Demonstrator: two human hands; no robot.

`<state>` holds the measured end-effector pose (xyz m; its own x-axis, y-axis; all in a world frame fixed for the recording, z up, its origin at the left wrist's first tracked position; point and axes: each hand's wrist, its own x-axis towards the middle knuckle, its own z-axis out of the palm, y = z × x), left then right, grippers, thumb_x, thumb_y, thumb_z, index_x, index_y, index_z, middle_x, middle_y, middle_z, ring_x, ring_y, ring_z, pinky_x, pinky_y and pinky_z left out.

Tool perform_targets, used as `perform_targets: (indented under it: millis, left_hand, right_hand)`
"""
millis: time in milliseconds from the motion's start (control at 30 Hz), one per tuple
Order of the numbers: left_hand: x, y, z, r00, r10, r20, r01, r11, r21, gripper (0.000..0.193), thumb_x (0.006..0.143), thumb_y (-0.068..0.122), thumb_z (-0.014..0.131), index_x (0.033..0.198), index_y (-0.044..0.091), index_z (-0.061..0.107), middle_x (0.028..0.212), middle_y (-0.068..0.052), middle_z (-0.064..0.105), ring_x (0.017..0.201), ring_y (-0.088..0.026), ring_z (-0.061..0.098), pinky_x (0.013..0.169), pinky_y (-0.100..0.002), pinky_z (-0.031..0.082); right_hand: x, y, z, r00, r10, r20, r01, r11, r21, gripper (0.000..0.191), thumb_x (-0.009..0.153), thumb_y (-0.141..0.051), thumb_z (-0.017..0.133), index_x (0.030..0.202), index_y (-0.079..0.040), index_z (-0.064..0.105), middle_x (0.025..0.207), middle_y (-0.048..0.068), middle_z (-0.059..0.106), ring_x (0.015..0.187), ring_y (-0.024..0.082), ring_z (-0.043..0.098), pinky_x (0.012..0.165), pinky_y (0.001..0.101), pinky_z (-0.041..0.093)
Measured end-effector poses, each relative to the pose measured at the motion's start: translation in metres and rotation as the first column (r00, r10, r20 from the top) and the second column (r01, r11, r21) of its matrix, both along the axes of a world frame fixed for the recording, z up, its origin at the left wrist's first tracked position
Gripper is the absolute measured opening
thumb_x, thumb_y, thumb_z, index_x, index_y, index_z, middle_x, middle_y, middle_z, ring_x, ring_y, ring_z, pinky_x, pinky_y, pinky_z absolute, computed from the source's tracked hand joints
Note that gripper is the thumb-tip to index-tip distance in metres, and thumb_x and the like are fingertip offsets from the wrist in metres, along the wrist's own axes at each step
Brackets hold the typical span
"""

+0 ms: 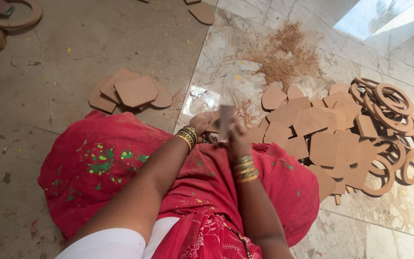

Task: The person sits on the floor among piles of wooden cutout shapes and sands each piece by hand, rubbing the surfaces and edges to smooth them, then sets the sanded piece aside and picks up the next one. Sawdust accumulates on the floor around the work area.

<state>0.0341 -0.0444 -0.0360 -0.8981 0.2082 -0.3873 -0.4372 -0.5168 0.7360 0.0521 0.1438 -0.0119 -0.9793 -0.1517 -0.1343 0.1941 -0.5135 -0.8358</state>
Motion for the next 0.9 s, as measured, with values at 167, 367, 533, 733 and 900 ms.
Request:
perform_targets:
  millis: [167,367,533,733,900]
  left_hand:
    - [-0.004,0.003,-0.010,0.995,-0.082,0.051,0.079,0.995,0.066,0.032,0.103,0.021,0.055,0.130,0.004,0.058,0.100,-0.013,0.069,0.071,-0.021,0.073,0.050,-0.038,0.061]
    - [-0.003,0.005,-0.005,0.996,0.067,0.053,-0.070,0.996,0.049,0.041,0.101,0.026,0.049,0.136,0.007,0.061,0.105,-0.014,0.074,0.068,-0.022,0.074,0.045,-0.036,0.059]
    - [-0.002,0.002,-0.004,0.988,-0.144,0.056,0.142,0.989,0.033,0.039,0.102,0.027,0.054,0.136,0.009,0.063,0.101,-0.013,0.073,0.066,-0.021,0.070,0.043,-0.035,0.056]
    - [0.000,0.000,0.007,0.999,-0.036,0.040,0.033,0.998,0.062,0.033,0.105,0.026,0.059,0.133,0.009,0.065,0.098,-0.011,0.072,0.065,-0.019,0.070,0.040,-0.031,0.053]
    - [0.005,-0.002,0.019,0.990,-0.113,0.089,0.105,0.990,0.092,0.034,0.101,0.022,0.057,0.132,0.008,0.061,0.101,-0.009,0.072,0.071,-0.019,0.074,0.045,-0.037,0.061]
  right_hand:
    - [0.004,-0.001,0.008,0.992,-0.090,0.088,0.083,0.993,0.086,0.046,0.101,-0.010,0.064,0.146,0.000,0.058,0.110,0.010,0.067,0.082,0.016,0.064,0.064,0.0309,0.057]
    - [0.008,-0.003,0.007,0.988,-0.083,0.127,0.077,0.996,0.053,0.046,0.100,-0.013,0.064,0.142,0.002,0.058,0.107,0.009,0.067,0.078,0.016,0.066,0.060,0.0342,0.059]
    - [0.001,0.004,-0.007,0.968,-0.249,0.017,0.249,0.968,-0.030,0.047,0.098,-0.005,0.065,0.143,0.007,0.056,0.125,0.012,0.070,0.098,0.018,0.072,0.083,0.0301,0.061]
    - [0.006,0.001,-0.003,0.997,0.077,0.023,-0.076,0.997,-0.017,0.047,0.098,-0.003,0.066,0.143,0.003,0.056,0.133,0.009,0.068,0.110,0.015,0.071,0.093,0.0298,0.063]
    - [0.010,0.001,0.017,0.988,-0.149,0.037,0.145,0.986,0.076,0.043,0.101,-0.016,0.067,0.143,-0.006,0.062,0.106,0.011,0.069,0.070,0.017,0.062,0.047,0.0327,0.051]
